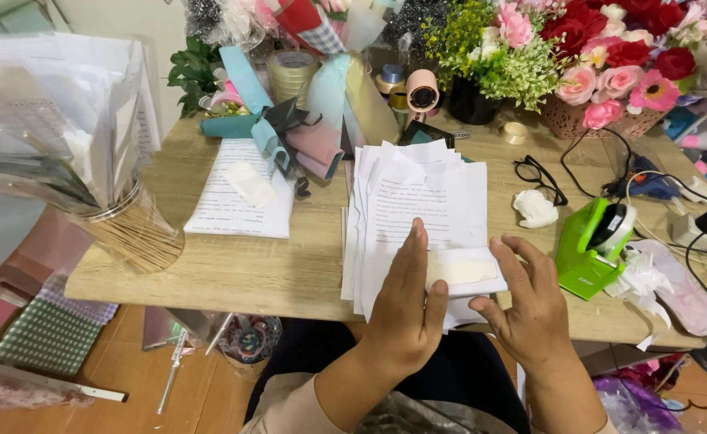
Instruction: The person folds a stack of printed papers in half and then folds them again into smaller rectangles. They use a green tape dispenser to apply tape to the folded edges to secure them.
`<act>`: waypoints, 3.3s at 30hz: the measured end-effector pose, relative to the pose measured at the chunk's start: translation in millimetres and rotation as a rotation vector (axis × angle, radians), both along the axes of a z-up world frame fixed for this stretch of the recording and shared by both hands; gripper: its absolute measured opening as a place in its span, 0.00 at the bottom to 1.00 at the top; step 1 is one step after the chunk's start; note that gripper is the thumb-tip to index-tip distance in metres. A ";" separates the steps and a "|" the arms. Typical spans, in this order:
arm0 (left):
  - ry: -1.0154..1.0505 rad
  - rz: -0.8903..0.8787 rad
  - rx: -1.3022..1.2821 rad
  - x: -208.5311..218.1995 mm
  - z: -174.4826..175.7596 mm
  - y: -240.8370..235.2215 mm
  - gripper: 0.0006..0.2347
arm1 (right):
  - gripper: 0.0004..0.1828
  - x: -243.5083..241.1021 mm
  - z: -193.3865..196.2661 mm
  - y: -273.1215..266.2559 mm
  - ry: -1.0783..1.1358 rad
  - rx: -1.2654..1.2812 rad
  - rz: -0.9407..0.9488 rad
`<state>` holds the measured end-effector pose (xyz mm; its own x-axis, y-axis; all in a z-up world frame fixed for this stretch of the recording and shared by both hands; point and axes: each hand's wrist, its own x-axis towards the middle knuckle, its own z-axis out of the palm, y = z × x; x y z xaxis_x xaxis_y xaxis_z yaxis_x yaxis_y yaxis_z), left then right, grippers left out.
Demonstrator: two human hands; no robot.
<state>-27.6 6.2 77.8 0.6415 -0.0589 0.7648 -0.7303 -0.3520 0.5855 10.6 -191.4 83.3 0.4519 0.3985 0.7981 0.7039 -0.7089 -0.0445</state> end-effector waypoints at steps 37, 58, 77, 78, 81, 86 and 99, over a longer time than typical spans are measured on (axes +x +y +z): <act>0.044 -0.070 0.157 9.1 30.3 43.4 0.23 | 0.52 -7.8 32.1 -13.1 0.424 0.262 0.448; 0.788 -0.594 -1.331 5.9 11.1 36.9 0.28 | 0.41 -57.8 6.1 9.2 0.285 0.541 0.433; 0.723 -0.018 0.445 0.7 -44.9 62.4 0.29 | 0.37 -0.1 -33.5 14.0 -0.121 0.085 -0.001; 0.727 -0.015 0.445 0.9 -51.1 63.3 0.29 | 0.37 2.9 -32.8 23.0 -0.117 0.086 0.003; 0.656 -0.014 0.474 2.1 -67.5 66.5 0.26 | 0.20 12.0 -31.9 46.0 -0.210 -0.038 0.063; 0.665 -0.017 0.427 0.2 -73.8 71.7 0.21 | 0.11 16.7 -40.3 60.4 -0.259 -0.159 0.081; 0.560 0.113 -0.300 10.7 -85.0 68.1 0.17 | 0.13 20.5 -64.2 51.5 -0.231 -0.230 0.153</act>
